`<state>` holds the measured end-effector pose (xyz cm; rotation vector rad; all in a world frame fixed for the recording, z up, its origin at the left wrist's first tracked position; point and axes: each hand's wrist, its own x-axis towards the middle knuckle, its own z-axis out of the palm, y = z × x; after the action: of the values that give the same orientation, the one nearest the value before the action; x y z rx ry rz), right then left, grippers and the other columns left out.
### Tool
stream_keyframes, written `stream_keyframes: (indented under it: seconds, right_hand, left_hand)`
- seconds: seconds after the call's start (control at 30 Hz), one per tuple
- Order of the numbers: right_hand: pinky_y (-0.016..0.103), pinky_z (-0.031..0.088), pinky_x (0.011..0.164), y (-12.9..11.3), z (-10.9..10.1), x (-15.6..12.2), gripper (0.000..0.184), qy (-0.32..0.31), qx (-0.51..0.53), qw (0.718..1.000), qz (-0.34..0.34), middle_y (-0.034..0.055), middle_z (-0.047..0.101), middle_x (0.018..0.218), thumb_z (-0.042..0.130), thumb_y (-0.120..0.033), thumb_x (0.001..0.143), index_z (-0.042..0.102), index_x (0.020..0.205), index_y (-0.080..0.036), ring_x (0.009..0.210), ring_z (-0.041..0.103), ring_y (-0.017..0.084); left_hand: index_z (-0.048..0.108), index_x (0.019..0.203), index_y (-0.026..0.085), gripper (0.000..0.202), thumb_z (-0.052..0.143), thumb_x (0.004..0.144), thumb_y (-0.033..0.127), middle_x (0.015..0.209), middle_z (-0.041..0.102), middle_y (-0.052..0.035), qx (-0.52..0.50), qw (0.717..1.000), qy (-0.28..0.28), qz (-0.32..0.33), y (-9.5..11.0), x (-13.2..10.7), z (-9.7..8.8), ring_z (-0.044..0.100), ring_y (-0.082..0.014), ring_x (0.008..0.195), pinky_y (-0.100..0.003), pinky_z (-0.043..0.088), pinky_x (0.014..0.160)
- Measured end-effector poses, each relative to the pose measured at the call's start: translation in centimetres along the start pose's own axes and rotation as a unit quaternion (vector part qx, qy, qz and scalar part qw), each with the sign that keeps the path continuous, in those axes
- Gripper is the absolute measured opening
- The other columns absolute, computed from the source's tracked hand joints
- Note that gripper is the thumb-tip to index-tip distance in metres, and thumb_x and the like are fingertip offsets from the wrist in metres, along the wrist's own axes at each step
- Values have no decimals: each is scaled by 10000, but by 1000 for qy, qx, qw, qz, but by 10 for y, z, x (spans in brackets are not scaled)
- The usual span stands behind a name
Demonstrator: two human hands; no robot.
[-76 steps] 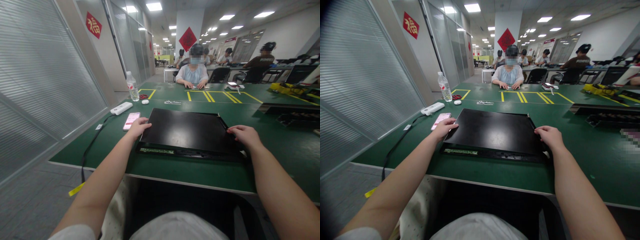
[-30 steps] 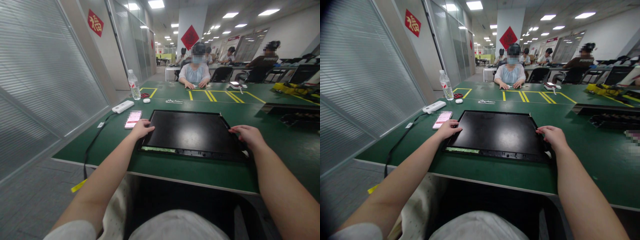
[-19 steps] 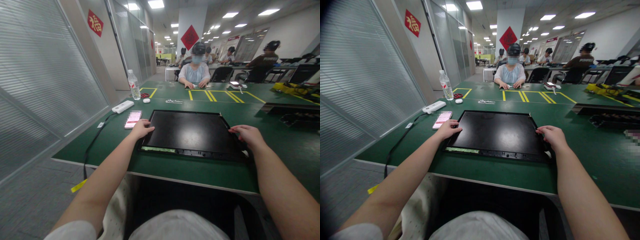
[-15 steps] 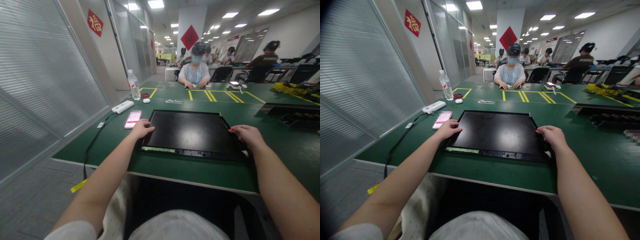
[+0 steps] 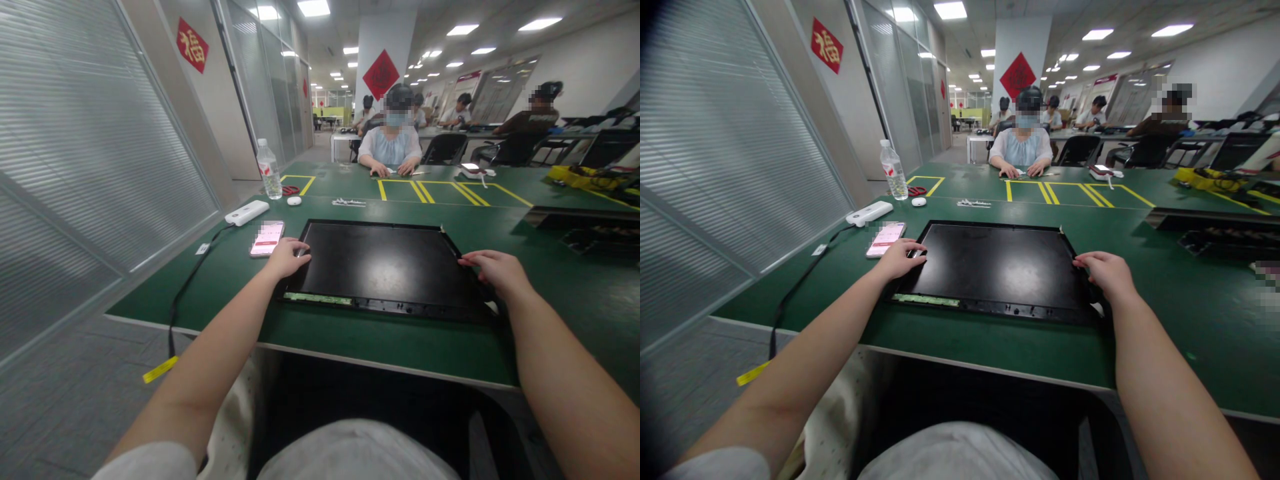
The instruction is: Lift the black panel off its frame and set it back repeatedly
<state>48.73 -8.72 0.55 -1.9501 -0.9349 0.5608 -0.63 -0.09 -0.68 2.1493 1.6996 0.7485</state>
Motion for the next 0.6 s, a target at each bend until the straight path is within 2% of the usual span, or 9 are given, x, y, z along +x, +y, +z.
stream_keyframes:
  seconds: [0.27, 0.37, 0.5, 0.6]
  right_hand:
    - [295, 456, 503, -2, 1, -4, 262, 2, -12, 1000, -7, 117, 821, 1060, 666, -289, 697, 800, 906, -204, 554, 497, 130]
    - [289, 472, 530, 0, 1, -4, 330, 8, -19, 1000, -20, 125, 821, 1086, 636, -299, 717, 794, 983, -183, 564, 512, 129]
    - [300, 493, 600, 5, -3, 3, 373, 30, -68, 997, -30, 129, 814, 1078, 595, -311, 779, 787, 1065, -168, 628, 575, 147]
    - [343, 521, 685, 10, -5, 12, 341, 37, -139, 989, -36, 119, 788, 976, 624, -336, 810, 772, 1064, -162, 689, 618, 176]
  left_hand:
    - [763, 1327, 158, 511, 780, 854, 351, 1264, 754, -161, 7, 1000, 8, -29, 5, -1, -6, 741, -335, 1099, -421, 573, 1016]
    - [740, 1351, 126, 532, 752, 861, 336, 1271, 746, -186, 14, 999, 11, -36, 3, 1, -8, 743, -340, 1090, -429, 575, 1010]
    - [817, 1146, 139, 358, 740, 841, 310, 1189, 766, -190, 31, 999, 13, -32, 1, 2, -8, 680, -400, 1221, -469, 515, 1113]
    - [832, 944, 170, 198, 710, 844, 289, 1145, 768, -188, 34, 999, 11, -26, 1, 3, -6, 635, -421, 1289, -481, 467, 1171]
